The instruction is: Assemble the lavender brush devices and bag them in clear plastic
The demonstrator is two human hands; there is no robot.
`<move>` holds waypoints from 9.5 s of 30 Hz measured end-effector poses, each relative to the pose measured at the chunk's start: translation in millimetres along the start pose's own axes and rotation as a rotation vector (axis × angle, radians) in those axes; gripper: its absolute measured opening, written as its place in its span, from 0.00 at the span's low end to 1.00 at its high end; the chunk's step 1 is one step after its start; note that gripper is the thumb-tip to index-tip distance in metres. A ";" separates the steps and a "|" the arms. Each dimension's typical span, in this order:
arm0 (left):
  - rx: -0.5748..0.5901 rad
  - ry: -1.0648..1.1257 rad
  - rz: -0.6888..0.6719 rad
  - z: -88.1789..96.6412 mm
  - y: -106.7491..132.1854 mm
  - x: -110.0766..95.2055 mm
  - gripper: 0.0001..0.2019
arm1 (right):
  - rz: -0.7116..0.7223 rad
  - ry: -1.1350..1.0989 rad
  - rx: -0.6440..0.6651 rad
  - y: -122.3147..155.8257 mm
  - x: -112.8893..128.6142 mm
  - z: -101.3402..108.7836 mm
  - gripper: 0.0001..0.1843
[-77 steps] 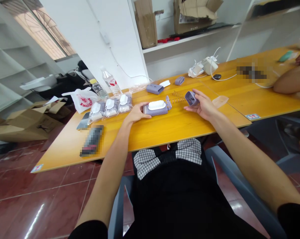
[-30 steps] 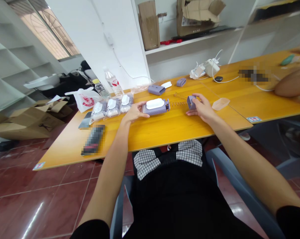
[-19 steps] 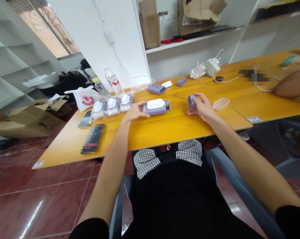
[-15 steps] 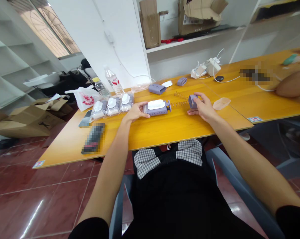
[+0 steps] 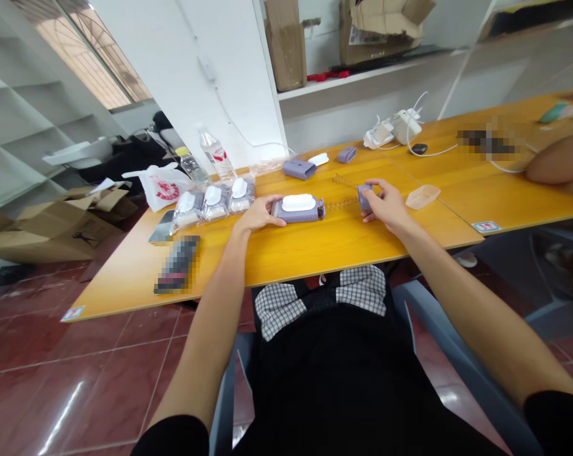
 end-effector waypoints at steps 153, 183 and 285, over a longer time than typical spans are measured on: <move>-0.110 -0.717 -0.218 -85.0 29.6 -50.3 0.43 | 0.432 0.397 0.101 9.8 15.1 -16.8 0.29; -0.080 -0.682 -0.210 -84.5 26.2 -47.9 0.42 | 0.366 0.323 0.162 7.5 5.4 -19.9 0.29; -0.040 -0.691 -0.284 -119.8 34.8 -46.8 0.42 | 0.253 0.492 0.157 22.6 20.6 -26.4 0.17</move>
Point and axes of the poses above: each hand's wrist, its own y-axis away from the middle knuckle, its own z-axis out of the back of the hand, x = y × z, the point moved 5 cm from there along -y, towards the middle knuckle, and after that the axes turned 6 degrees about y, right-handed, at the moved point
